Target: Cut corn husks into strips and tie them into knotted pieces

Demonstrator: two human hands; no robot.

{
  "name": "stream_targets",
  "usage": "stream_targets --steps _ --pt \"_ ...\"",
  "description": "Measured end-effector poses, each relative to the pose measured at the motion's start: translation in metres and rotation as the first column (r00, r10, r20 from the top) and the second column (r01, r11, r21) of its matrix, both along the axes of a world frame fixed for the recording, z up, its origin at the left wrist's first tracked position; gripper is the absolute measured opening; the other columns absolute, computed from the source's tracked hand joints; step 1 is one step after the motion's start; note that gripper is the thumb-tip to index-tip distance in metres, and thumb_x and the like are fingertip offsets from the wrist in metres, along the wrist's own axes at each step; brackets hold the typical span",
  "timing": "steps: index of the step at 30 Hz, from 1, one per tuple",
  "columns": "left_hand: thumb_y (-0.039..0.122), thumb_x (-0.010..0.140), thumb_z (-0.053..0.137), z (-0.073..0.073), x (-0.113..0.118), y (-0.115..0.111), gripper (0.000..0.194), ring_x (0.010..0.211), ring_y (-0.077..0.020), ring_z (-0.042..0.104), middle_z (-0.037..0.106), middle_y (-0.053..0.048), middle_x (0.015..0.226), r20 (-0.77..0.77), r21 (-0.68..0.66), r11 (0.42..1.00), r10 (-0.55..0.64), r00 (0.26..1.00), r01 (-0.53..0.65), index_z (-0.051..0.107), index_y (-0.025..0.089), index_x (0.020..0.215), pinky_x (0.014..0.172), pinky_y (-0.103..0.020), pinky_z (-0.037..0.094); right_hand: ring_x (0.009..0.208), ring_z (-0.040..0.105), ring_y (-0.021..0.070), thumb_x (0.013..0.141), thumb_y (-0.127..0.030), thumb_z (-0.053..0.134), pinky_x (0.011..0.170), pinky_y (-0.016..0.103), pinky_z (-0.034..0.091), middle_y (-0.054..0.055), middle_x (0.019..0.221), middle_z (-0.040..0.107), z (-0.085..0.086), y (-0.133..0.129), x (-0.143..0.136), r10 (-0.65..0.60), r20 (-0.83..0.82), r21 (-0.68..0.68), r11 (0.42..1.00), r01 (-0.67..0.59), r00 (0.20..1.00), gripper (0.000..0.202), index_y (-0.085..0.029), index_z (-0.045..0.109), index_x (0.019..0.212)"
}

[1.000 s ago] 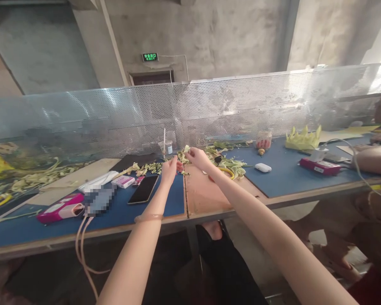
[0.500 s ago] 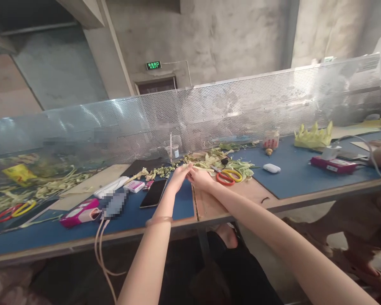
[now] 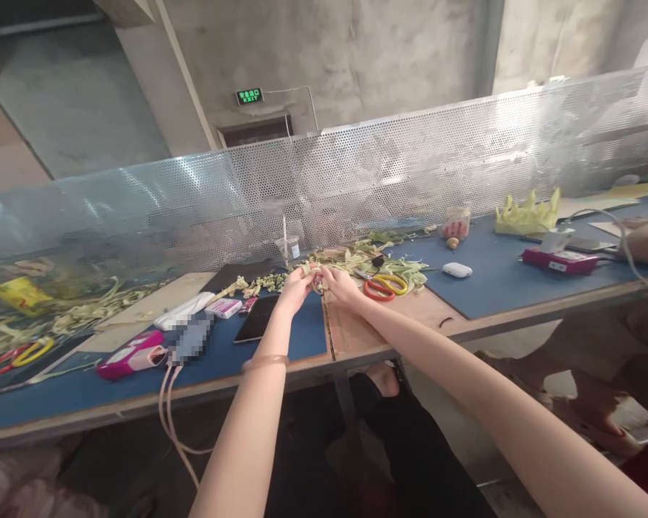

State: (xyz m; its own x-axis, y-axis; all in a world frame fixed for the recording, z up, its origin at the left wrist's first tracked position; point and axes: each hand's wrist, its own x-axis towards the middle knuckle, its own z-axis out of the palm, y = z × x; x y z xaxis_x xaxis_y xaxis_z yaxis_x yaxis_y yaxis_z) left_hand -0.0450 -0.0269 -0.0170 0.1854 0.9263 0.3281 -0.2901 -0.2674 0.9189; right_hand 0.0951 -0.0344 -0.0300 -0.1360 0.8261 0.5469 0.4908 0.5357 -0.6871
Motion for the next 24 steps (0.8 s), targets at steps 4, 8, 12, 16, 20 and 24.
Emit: stream_targets --steps 4,8,12,16,20,24 --pt "0.016 0.072 0.063 -0.002 0.004 -0.004 0.027 0.057 -0.0082 0.054 0.065 -0.006 0.083 -0.107 -0.024 0.992 -0.125 0.986 0.123 0.06 0.013 0.098 0.05 -0.02 0.04 0.036 0.03 0.007 0.085 -0.05 0.039 0.038 0.019 0.021 -0.006 0.045 0.037 0.0 0.002 0.002 0.192 -0.425 -0.199 0.933 -0.298 0.885 0.038 -0.017 0.059 0.091" --pt "0.022 0.078 0.058 0.0 0.006 -0.007 0.019 0.057 -0.0105 0.056 0.065 -0.007 0.081 -0.094 -0.055 0.986 -0.164 0.982 0.159 0.058 0.013 0.094 0.051 -0.022 0.042 0.036 0.022 0.0038 0.07 -0.045 0.062 0.036 0.018 0.014 -0.009 0.044 0.032 0.004 -0.003 0.007 0.271 -0.685 -0.168 0.844 -0.509 0.676 0.03 -0.016 0.056 0.075" --pt "0.028 0.081 0.054 0.002 0.005 -0.009 0.019 0.063 -0.0139 0.06 0.065 -0.008 0.08 -0.113 -0.092 0.983 -0.169 0.979 0.159 0.056 0.014 0.094 0.058 -0.027 0.046 0.037 0.022 0.0028 0.062 -0.043 0.07 0.037 0.018 0.014 -0.01 0.043 0.029 0.006 -0.001 0.011 0.254 -0.769 -0.108 0.853 -0.511 0.586 0.033 -0.017 0.049 0.063" --pt "0.03 0.08 0.055 0.001 0.003 -0.008 0.022 0.075 -0.0162 0.062 0.066 -0.009 0.085 -0.201 -0.071 0.995 -0.08 0.976 0.067 0.059 0.014 0.095 0.062 -0.026 0.047 0.037 0.022 0.0021 0.061 -0.04 0.07 0.037 0.018 0.015 -0.011 0.044 0.029 0.004 0.006 0.011 0.228 -0.807 -0.106 0.851 -0.513 0.545 0.035 -0.018 0.044 0.061" --pt "0.035 0.076 0.06 -0.001 -0.003 -0.005 0.024 0.084 -0.0171 0.06 0.065 -0.008 0.093 -0.283 -0.034 0.999 -0.008 0.959 -0.002 0.062 0.017 0.091 0.064 -0.024 0.045 0.038 0.024 0.0025 0.061 -0.036 0.07 0.036 0.017 0.016 -0.01 0.046 0.033 0.003 0.012 0.012 0.181 -0.836 -0.111 0.869 -0.483 0.517 0.035 -0.019 0.04 0.061" --pt "0.038 0.069 0.066 -0.002 -0.005 -0.004 0.027 0.074 -0.0133 0.057 0.065 -0.005 0.087 -0.351 -0.01 0.999 0.03 0.936 -0.036 0.063 0.017 0.088 0.055 -0.019 0.038 0.039 0.027 0.0027 0.061 -0.035 0.069 0.037 0.016 0.018 -0.009 0.049 0.038 0.005 0.01 0.013 0.188 -0.83 -0.124 0.856 -0.501 0.526 0.033 -0.019 0.04 0.062"
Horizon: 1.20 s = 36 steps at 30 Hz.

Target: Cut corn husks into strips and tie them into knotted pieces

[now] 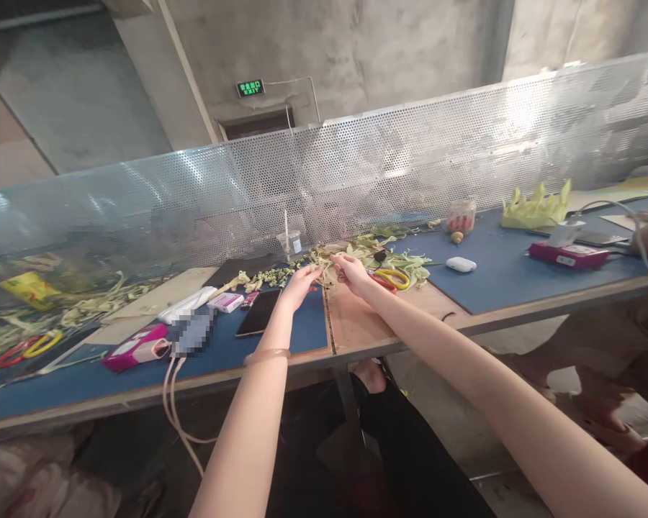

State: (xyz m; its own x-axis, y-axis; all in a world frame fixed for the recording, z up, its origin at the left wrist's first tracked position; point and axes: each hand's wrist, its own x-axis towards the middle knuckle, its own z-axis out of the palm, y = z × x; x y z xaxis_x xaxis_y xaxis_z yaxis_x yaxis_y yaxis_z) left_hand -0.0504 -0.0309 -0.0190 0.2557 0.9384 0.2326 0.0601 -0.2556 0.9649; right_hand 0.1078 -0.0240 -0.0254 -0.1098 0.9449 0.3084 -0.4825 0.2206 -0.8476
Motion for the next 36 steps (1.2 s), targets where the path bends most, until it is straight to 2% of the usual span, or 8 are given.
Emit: stream_targets --steps 5,14,21,26,29,31,36 --pt "0.038 0.066 0.068 0.0026 0.0019 -0.0027 0.031 0.063 -0.0108 0.055 0.065 -0.004 0.081 0.014 -0.005 1.0 0.012 1.0 -0.012 0.064 0.018 0.089 0.049 -0.019 0.031 0.045 0.038 0.0042 0.062 -0.036 0.068 0.041 0.016 0.027 -0.007 0.053 0.043 0.0027 -0.0068 -0.0008 0.065 0.12 -0.004 0.998 -0.065 0.991 0.027 -0.018 0.047 0.067" --pt "0.039 0.065 0.069 0.0031 0.0031 -0.0047 0.033 0.064 -0.0103 0.055 0.064 -0.003 0.082 0.006 -0.018 1.0 0.018 1.0 -0.018 0.064 0.018 0.089 0.052 -0.018 0.036 0.049 0.046 0.0054 0.063 -0.036 0.07 0.043 0.017 0.033 -0.003 0.061 0.055 -0.0004 -0.0033 -0.0006 0.052 0.204 0.011 0.998 -0.055 0.978 0.026 -0.017 0.055 0.07" --pt "0.04 0.066 0.067 0.0006 0.0016 0.0006 0.03 0.068 -0.0127 0.057 0.065 -0.005 0.084 0.024 -0.026 0.998 0.061 0.998 -0.06 0.066 0.018 0.087 0.053 -0.02 0.038 0.052 0.05 0.0065 0.067 -0.035 0.067 0.045 0.017 0.036 -0.001 0.064 0.057 -0.0015 -0.0024 -0.0013 0.045 0.175 0.027 0.998 -0.051 0.983 0.023 -0.016 0.055 0.07" --pt "0.041 0.066 0.068 0.0008 0.0007 0.0017 0.034 0.07 -0.0132 0.057 0.066 -0.006 0.088 0.039 0.015 0.995 0.102 0.994 -0.103 0.067 0.018 0.091 0.054 -0.02 0.038 0.058 0.053 0.0072 0.068 -0.03 0.066 0.054 0.019 0.042 0.002 0.07 0.061 -0.0029 -0.0002 -0.0009 0.074 0.082 0.043 0.996 -0.077 0.994 0.019 -0.015 0.055 0.069" --pt "0.039 0.065 0.069 0.0012 0.0009 0.0013 0.035 0.072 -0.0135 0.057 0.066 -0.006 0.091 0.05 0.046 0.994 0.098 0.994 -0.1 0.067 0.019 0.094 0.055 -0.02 0.038 0.06 0.054 0.0073 0.064 -0.022 0.068 0.058 0.019 0.043 0.001 0.073 0.062 -0.0026 -0.0006 -0.0009 0.155 0.046 0.057 0.986 -0.158 0.987 0.016 -0.015 0.057 0.074" --pt "0.037 0.064 0.07 0.0014 0.001 0.0014 0.035 0.072 -0.0135 0.057 0.066 -0.006 0.09 0.057 0.05 0.994 0.092 0.994 -0.095 0.067 0.019 0.094 0.056 -0.02 0.038 0.061 0.054 0.0078 0.062 -0.016 0.067 0.059 0.02 0.043 0.0 0.074 0.062 -0.0025 -0.0004 -0.0012 0.191 0.027 0.054 0.98 -0.192 0.981 0.021 -0.017 0.058 0.082" --pt "0.037 0.064 0.07 0.0019 0.0012 0.0017 0.035 0.07 -0.013 0.057 0.065 -0.006 0.089 0.087 0.046 0.994 0.097 0.991 -0.102 0.068 0.019 0.093 0.057 -0.022 0.04 0.06 0.053 0.0074 0.063 -0.007 0.057 0.058 0.02 0.043 0.002 0.079 0.064 -0.0021 0.0013 -0.0013 0.195 0.015 0.03 0.98 -0.195 0.981 0.027 -0.016 0.061 0.088"
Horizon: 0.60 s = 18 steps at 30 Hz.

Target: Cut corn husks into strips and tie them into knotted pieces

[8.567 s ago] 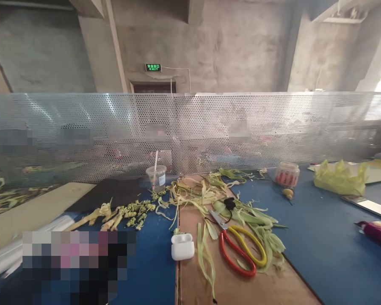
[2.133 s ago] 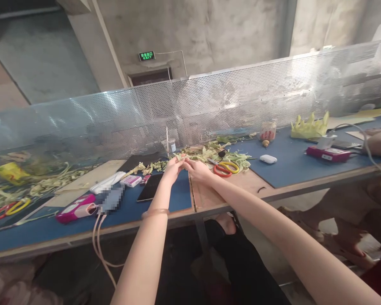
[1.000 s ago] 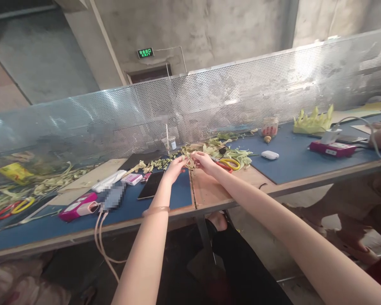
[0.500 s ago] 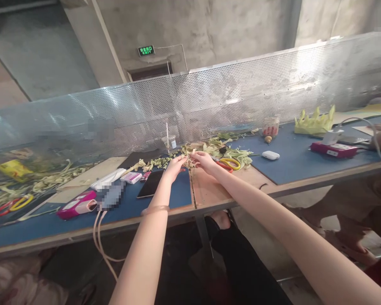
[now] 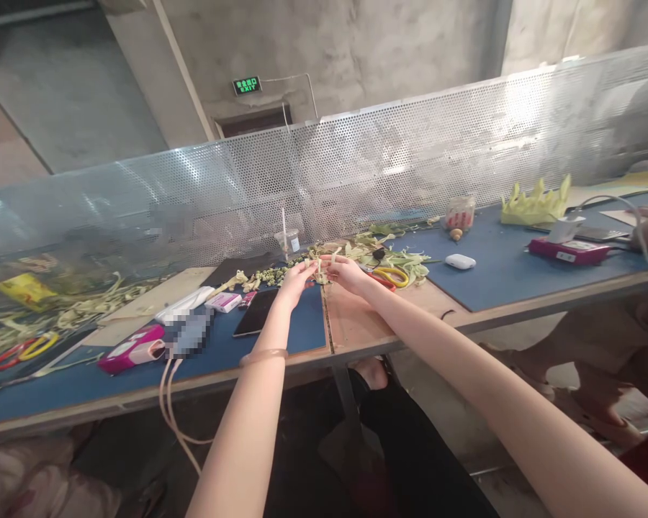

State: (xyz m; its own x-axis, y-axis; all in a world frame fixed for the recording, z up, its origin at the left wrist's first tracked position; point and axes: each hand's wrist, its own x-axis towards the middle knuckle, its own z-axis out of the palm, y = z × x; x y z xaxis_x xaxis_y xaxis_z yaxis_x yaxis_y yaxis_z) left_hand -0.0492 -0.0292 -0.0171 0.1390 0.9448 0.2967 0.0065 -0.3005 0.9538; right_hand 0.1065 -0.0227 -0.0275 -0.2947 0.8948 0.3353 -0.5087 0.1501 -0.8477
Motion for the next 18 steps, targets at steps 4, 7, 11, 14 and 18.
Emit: stream_targets --steps 4,7,11,14,18 --pt "0.039 0.065 0.069 0.0006 0.0001 -0.0007 0.036 0.071 -0.013 0.057 0.065 -0.006 0.088 -0.032 -0.002 1.0 -0.02 0.999 0.02 0.068 0.018 0.094 0.057 -0.021 0.04 0.057 0.051 0.0063 0.062 -0.005 0.049 0.055 0.019 0.042 0.001 0.086 0.065 0.0031 -0.0029 0.0021 -0.01 0.03 0.016 1.0 0.009 0.999 0.037 -0.018 0.063 0.094" --pt "0.038 0.064 0.069 0.0013 0.0004 -0.0015 0.037 0.072 -0.0136 0.058 0.065 -0.006 0.086 -0.04 -0.007 1.0 0.014 0.999 -0.014 0.067 0.018 0.095 0.059 -0.022 0.04 0.056 0.05 0.0058 0.062 -0.005 0.049 0.056 0.02 0.043 0.002 0.088 0.065 0.0046 -0.0053 0.0031 -0.03 0.063 0.017 0.999 0.028 0.998 0.039 -0.018 0.064 0.095" --pt "0.035 0.062 0.07 0.0013 0.0012 -0.0027 0.033 0.078 -0.0163 0.059 0.066 -0.005 0.085 -0.093 -0.009 0.999 0.037 0.995 -0.038 0.067 0.018 0.091 0.064 -0.024 0.041 0.054 0.05 0.0057 0.065 -0.012 0.06 0.053 0.019 0.042 0.001 0.078 0.064 0.0024 -0.0056 0.0017 -0.036 0.141 0.062 0.998 0.027 0.989 0.029 -0.017 0.065 0.093" --pt "0.033 0.063 0.069 0.0008 0.0019 -0.0041 0.027 0.081 -0.0173 0.059 0.067 -0.004 0.084 -0.16 0.021 0.999 0.031 0.987 -0.028 0.067 0.019 0.087 0.065 -0.024 0.041 0.057 0.052 0.0069 0.065 -0.02 0.069 0.051 0.018 0.041 0.002 0.076 0.064 -0.0003 -0.0045 -0.0003 -0.073 0.178 0.1 0.993 0.055 0.981 0.025 -0.015 0.066 0.089" --pt "0.034 0.064 0.068 0.0014 0.0028 -0.0054 0.032 0.084 -0.0188 0.058 0.067 -0.004 0.088 -0.203 0.049 0.998 0.056 0.978 -0.047 0.067 0.02 0.093 0.062 -0.023 0.04 0.059 0.055 0.0077 0.065 -0.014 0.067 0.053 0.018 0.042 0.002 0.075 0.064 -0.0018 -0.0022 -0.0017 -0.099 0.12 0.084 0.992 0.089 0.988 0.023 -0.015 0.065 0.088"
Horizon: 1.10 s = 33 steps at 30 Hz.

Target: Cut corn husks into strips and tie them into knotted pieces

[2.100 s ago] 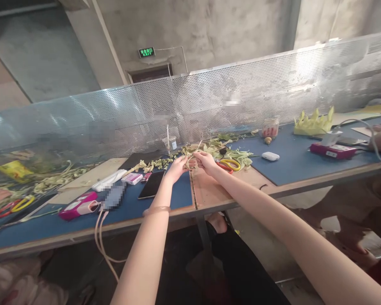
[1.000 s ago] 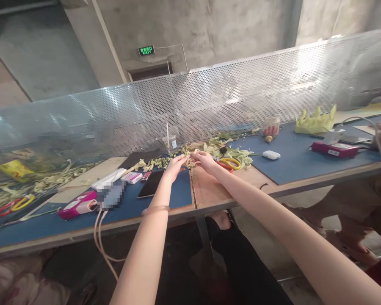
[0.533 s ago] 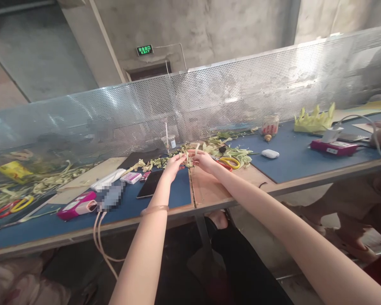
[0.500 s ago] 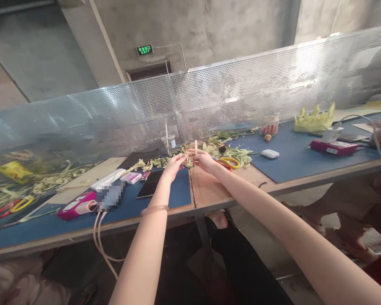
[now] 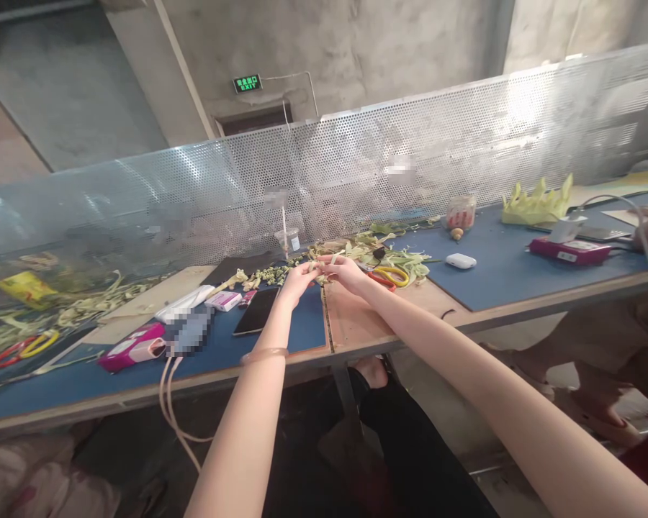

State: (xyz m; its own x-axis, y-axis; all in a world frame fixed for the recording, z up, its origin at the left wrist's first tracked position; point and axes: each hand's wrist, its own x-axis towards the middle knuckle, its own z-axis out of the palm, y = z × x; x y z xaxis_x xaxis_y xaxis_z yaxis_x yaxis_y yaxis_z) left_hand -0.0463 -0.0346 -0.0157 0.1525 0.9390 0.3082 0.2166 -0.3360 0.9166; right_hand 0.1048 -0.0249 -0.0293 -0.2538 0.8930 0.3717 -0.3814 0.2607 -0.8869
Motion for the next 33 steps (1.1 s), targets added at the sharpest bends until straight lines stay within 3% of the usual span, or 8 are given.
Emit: stream_targets --steps 12,17,19,22,24,26,29,33 --pt "0.038 0.067 0.065 -0.004 -0.002 0.004 0.034 0.064 -0.0141 0.056 0.066 -0.006 0.082 -0.002 -0.005 0.999 0.046 0.999 -0.046 0.066 0.018 0.095 0.051 -0.021 0.035 0.057 0.056 0.0086 0.064 -0.004 0.06 0.057 0.021 0.045 0.003 0.069 0.064 0.002 0.002 -0.002 -0.05 -0.071 -0.075 0.996 0.044 0.996 0.021 -0.012 0.063 0.083" --pt "0.049 0.078 0.047 0.0 0.0 0.0 0.04 0.069 -0.0173 0.06 0.067 -0.007 0.085 -0.09 0.065 0.971 0.235 0.968 -0.23 0.062 0.017 0.094 0.056 -0.024 0.039 0.058 0.056 0.0091 0.063 -0.002 0.059 0.055 0.021 0.046 0.003 0.072 0.064 0.003 0.002 0.0 -0.091 -0.103 -0.13 0.989 0.077 0.991 0.025 -0.012 0.062 0.085" --pt "0.052 0.084 0.031 0.004 -0.011 -0.006 0.049 0.075 -0.0207 0.061 0.067 -0.01 0.083 -0.23 0.193 0.889 0.453 0.861 -0.416 0.062 0.015 0.089 0.063 -0.028 0.041 0.06 0.056 0.0095 0.062 -0.002 0.059 0.055 0.021 0.046 0.003 0.073 0.064 0.002 0.003 0.0 -0.11 -0.109 -0.138 0.986 0.095 0.988 0.026 -0.012 0.061 0.087" --pt "0.049 0.084 0.033 0.013 -0.05 -0.018 0.046 0.092 -0.0297 0.057 0.065 -0.017 0.089 -0.465 0.497 0.65 0.759 0.455 -0.575 0.061 0.012 0.087 0.076 -0.037 0.039 0.06 0.056 0.0093 0.063 -0.003 0.058 0.055 0.021 0.046 0.003 0.075 0.064 -0.001 0.006 0.001 -0.114 -0.099 -0.126 0.987 0.101 0.989 0.025 -0.012 0.061 0.086" --pt "0.045 0.08 0.041 0.019 -0.084 -0.026 0.045 0.099 -0.0344 0.052 0.062 -0.023 0.097 -0.496 0.561 0.48 0.847 0.189 -0.675 0.057 0.007 0.099 0.079 -0.041 0.038 0.061 0.056 0.0089 0.063 -0.004 0.057 0.055 0.02 0.045 0.003 0.075 0.063 -0.002 0.007 0.002 -0.127 -0.095 -0.106 0.988 0.117 0.987 0.025 -0.012 0.061 0.086" --pt "0.048 0.075 0.048 0.025 -0.118 -0.032 0.061 0.105 -0.0378 0.049 0.057 -0.027 0.109 -0.526 0.523 0.333 0.85 0.01 -0.784 0.045 0.004 0.117 0.081 -0.045 0.036 0.062 0.056 0.0085 0.063 -0.004 0.057 0.055 0.019 0.044 0.002 0.076 0.063 -0.002 0.008 0.002 -0.151 -0.093 -0.101 0.985 0.142 0.984 0.025 -0.013 0.061 0.086" --pt "0.058 0.055 0.064 0.031 -0.162 -0.037 0.092 0.114 -0.0475 0.039 0.047 -0.031 0.123 -0.782 0.321 0.374 0.622 -0.022 -0.87 0.036 0.008 0.128 0.081 -0.056 0.032 0.059 0.055 0.0079 0.064 -0.005 0.058 0.055 0.019 0.044 0.002 0.075 0.062 -0.001 0.008 0.003 -0.168 -0.084 -0.121 0.98 0.157 0.982 0.024 -0.013 0.061 0.087" --pt "0.065 0.049 0.064 0.035 -0.202 -0.039 0.113 0.114 -0.0529 0.036 0.042 -0.03 0.129 -0.932 -0.001 0.407 0.331 0.148 -0.914 0.021 0.009 0.138 0.079 -0.062 0.03 0.058 0.055 0.0083 0.064 -0.005 0.059 0.056 0.02 0.045 0.003 0.075 0.062 0.002 0.005 0.002 -0.135 -0.07 -0.114 0.985 0.126 0.988 0.024 -0.013 0.06 0.086"
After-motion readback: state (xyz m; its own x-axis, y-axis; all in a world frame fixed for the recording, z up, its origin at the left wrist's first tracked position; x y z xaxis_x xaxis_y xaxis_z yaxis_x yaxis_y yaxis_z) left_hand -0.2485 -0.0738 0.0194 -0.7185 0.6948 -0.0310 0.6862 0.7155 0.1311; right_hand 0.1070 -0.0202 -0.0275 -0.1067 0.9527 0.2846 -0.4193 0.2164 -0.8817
